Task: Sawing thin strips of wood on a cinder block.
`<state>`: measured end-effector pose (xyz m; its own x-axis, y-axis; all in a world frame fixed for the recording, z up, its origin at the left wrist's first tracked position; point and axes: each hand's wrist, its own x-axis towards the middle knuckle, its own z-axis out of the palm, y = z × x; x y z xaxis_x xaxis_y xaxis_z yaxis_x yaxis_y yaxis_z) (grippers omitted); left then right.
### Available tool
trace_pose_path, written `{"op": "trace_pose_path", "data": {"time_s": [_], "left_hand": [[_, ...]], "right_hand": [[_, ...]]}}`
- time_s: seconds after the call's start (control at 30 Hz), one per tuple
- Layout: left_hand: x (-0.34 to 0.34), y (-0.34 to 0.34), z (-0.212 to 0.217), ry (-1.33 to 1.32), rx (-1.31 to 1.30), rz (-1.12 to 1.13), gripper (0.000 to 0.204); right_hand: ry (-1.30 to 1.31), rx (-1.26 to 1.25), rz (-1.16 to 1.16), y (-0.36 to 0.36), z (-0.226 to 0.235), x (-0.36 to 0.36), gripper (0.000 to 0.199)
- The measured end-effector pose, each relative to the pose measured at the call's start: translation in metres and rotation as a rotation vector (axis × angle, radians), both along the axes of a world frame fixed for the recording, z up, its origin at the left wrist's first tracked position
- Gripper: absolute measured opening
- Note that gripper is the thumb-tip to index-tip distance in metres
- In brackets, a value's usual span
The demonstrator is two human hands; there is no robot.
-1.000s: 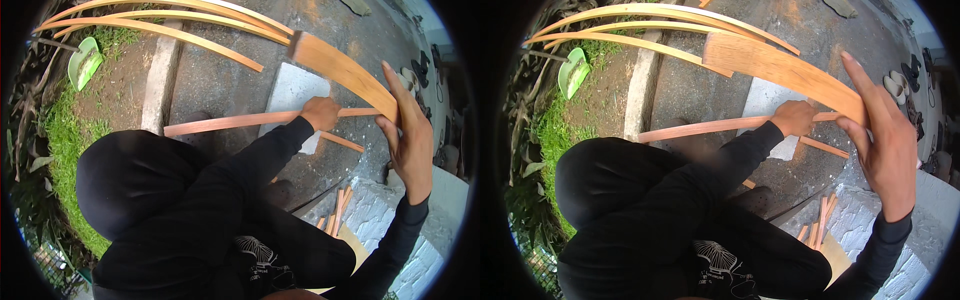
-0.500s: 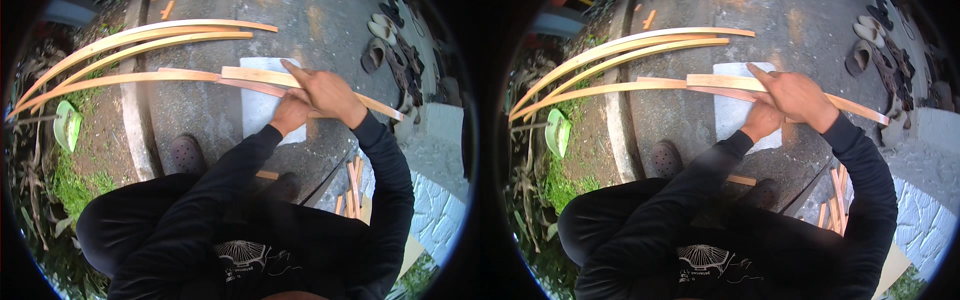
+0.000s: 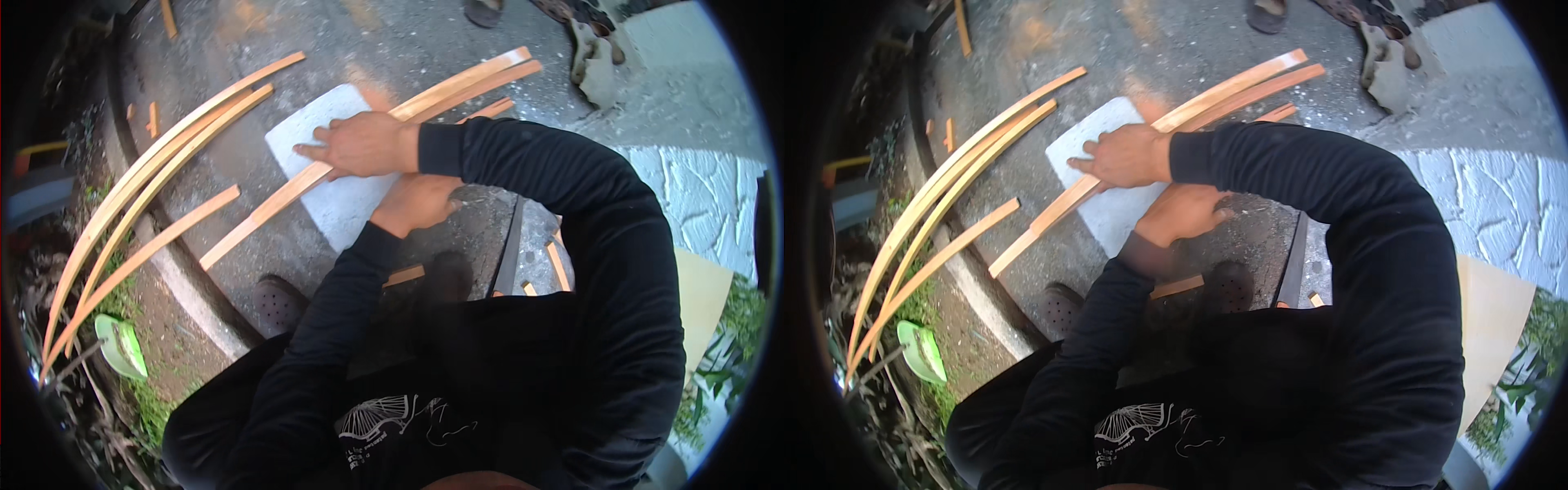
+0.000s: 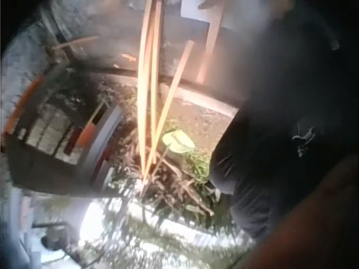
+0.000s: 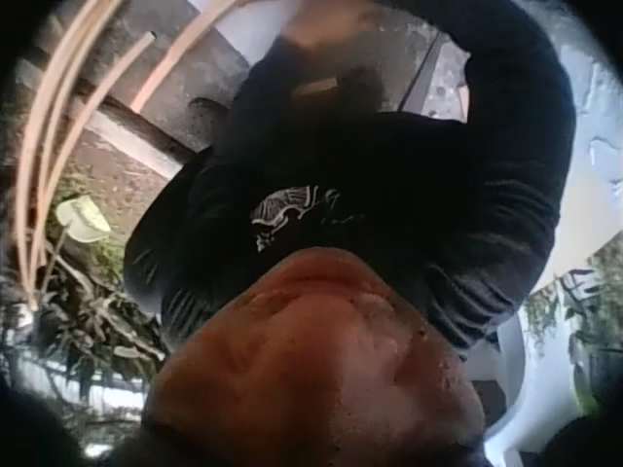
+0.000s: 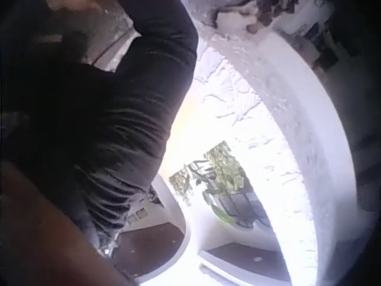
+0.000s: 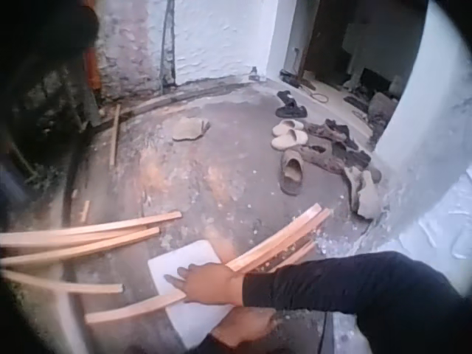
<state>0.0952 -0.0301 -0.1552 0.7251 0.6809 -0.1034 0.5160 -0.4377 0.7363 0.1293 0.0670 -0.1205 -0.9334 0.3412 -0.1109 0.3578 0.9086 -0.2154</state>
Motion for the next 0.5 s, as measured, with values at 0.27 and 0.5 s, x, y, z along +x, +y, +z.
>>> {"op": "trace_pose_path", "data": {"time_s": [0.27, 0.5], "left_hand": [[-0.059, -0.018, 0.09, 0.099, -0.133, 0.011, 0.03], [-0.133, -0.009, 0.106, 0.122, 0.435, 0.694, 0.028]], "right_hand": [[-0.04, 0.065, -0.016, -0.005, -0.008, -0.008, 0.063], [0.244, 0.23, 0.225, -0.026, -0.018, -0.021, 0.057]]}}
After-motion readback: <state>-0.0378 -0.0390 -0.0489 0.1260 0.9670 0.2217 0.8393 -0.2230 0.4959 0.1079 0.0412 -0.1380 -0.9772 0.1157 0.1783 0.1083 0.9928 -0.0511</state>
